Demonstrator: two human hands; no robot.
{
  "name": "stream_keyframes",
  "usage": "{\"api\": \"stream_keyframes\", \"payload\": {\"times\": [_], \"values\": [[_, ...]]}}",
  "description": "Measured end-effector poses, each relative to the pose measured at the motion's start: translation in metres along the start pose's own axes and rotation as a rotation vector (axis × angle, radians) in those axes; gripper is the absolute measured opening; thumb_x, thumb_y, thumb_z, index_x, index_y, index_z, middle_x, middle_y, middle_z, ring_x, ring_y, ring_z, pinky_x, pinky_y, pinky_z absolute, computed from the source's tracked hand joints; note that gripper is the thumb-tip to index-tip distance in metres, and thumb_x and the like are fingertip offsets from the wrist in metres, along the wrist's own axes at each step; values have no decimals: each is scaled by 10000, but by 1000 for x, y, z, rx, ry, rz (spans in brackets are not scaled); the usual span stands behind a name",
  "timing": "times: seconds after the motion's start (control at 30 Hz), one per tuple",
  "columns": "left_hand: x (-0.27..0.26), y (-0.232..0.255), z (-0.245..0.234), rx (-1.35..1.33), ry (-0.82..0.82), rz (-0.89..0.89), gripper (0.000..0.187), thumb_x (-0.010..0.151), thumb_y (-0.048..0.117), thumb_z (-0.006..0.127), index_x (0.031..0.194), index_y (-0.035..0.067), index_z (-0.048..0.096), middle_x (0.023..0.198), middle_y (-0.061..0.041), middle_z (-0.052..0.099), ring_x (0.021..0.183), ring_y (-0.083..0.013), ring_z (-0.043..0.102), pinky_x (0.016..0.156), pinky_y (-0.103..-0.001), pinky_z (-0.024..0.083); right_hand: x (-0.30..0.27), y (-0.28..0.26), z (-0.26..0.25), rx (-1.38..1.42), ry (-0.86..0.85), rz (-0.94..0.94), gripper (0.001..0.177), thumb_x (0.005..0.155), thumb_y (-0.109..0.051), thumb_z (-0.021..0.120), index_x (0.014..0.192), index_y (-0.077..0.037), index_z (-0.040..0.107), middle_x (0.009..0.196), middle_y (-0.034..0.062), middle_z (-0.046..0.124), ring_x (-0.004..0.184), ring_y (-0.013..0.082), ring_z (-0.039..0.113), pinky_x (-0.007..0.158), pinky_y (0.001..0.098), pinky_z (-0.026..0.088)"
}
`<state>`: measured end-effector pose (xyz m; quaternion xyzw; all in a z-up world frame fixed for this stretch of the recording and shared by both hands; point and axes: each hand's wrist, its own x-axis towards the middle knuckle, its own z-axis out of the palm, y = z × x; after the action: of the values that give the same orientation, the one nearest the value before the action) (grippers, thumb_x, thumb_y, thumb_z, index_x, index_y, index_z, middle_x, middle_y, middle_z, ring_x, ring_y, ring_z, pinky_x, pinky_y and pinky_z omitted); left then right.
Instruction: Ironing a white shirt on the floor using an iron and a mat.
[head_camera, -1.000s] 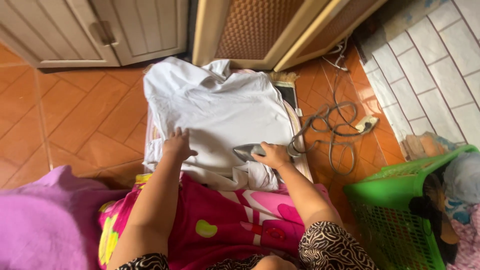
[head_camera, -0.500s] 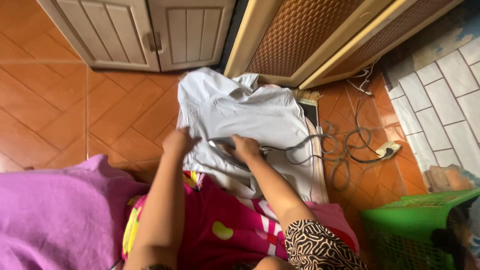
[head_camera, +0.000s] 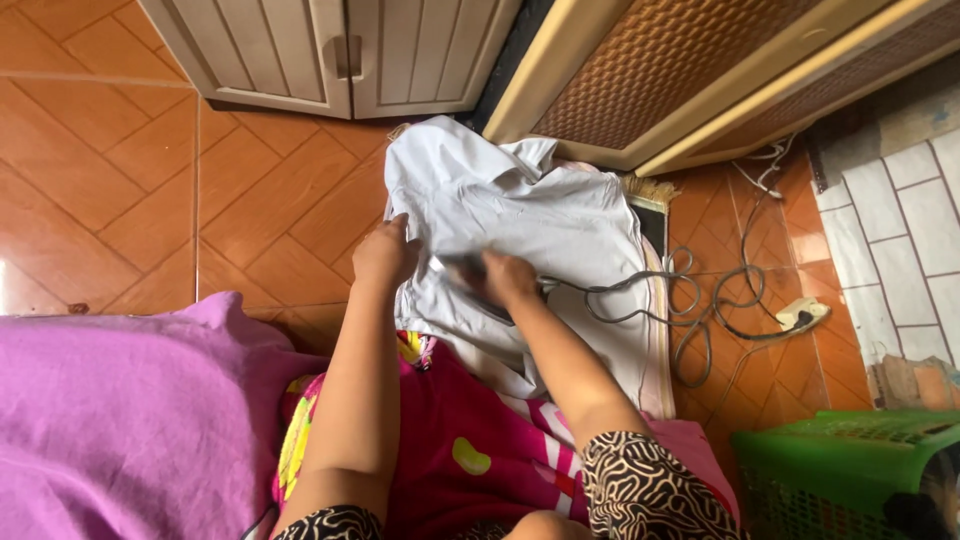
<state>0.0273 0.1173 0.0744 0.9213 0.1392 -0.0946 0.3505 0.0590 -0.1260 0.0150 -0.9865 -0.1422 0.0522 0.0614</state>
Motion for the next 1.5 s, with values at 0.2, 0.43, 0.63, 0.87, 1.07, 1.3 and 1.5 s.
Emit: {"api": "stream_keyframes", "payload": {"times": [0.2,0.43,0.63,0.87,1.07,1.3,1.5], "values": [[-3,4,-9,-37,42,-45,451,942,311,658,1361,158,587,1287,-151,662,1191,-366,618,967,-509,494,-2,-14,-13,-49,-112,-174,561,816,-681,651,1055,-174,687,880,158,763,800,366,760,722,520,588],[1,7,-2,11,-22,-46,326,972,295,603,1246,119,602,1240,-164,659,1138,-406,630,924,-540,504,-4,-42,-19,32,-52,-136,538,861,-618,660,1004,-99,666,856,197,761,807,421,737,738,563,563],[6,5,6,54,-3,-60,273,947,187,576,1206,107,612,1226,-169,674,1136,-396,645,927,-526,515,18,-62,-9,100,-50,-31,550,891,-595,664,1019,-64,603,859,225,745,817,452,722,738,593,543],[8,-4,-6,78,103,-94,397,892,179,550,1283,124,582,1233,-184,647,1112,-408,630,885,-538,507,44,-80,-2,170,11,-6,558,903,-583,652,1030,-45,574,870,224,746,823,448,727,752,580,546],[8,-7,-11,70,44,-153,345,947,184,533,1278,116,603,1303,-169,638,1155,-417,621,947,-527,505,24,-78,-11,159,-43,-61,542,913,-563,632,1037,-38,575,890,247,737,817,454,730,757,579,542],[7,0,-6,77,33,-109,296,955,205,577,1232,108,615,1272,-147,662,1178,-374,626,945,-526,506,10,-73,3,133,-95,-3,572,943,-592,607,1088,-40,570,884,224,750,824,457,735,786,611,525],[9,-3,4,75,22,-50,323,948,237,606,1248,120,614,1230,-159,673,1141,-377,641,922,-524,512,28,-76,11,167,-14,27,558,926,-594,641,1054,-54,581,900,216,753,875,432,733,776,566,556]]}}
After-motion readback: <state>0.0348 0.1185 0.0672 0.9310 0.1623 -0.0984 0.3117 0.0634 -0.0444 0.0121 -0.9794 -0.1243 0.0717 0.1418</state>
